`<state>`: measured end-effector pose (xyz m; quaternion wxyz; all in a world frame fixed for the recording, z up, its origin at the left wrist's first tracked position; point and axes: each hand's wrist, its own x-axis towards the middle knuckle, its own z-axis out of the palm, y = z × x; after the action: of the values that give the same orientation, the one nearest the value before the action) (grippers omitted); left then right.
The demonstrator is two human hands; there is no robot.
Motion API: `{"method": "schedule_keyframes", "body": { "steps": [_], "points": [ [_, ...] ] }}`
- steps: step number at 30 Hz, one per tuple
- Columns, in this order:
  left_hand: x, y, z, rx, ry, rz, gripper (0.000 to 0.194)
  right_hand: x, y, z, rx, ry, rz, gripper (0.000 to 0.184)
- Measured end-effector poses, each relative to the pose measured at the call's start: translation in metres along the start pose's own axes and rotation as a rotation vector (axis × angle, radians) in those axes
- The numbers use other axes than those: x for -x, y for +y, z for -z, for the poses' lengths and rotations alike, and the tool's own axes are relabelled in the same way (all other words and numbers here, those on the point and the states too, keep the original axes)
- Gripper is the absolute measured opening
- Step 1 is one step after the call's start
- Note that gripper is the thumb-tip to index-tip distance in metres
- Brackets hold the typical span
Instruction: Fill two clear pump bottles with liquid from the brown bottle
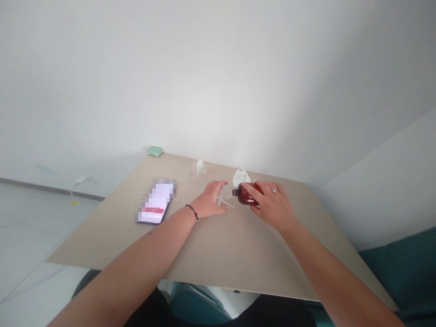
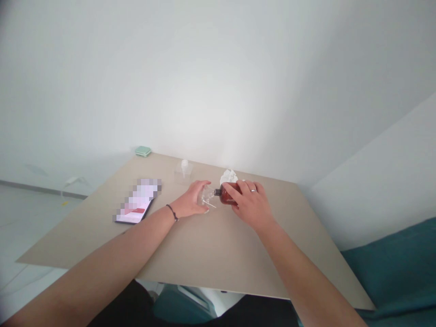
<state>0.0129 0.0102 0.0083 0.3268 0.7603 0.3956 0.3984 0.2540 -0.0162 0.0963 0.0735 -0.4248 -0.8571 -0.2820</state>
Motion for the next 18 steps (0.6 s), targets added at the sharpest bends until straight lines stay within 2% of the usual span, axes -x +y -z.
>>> {"method": "schedule_keyframes", "body": {
  "steps": [18],
  "points": [
    [-0.0001, -0.0013, -0.0009, 0.006, 0.014, -0.001, 0.085, -0.0006, 0.0004, 0.0002, -0.006, -0.007, -0.003, 0.06]
  ]
}}
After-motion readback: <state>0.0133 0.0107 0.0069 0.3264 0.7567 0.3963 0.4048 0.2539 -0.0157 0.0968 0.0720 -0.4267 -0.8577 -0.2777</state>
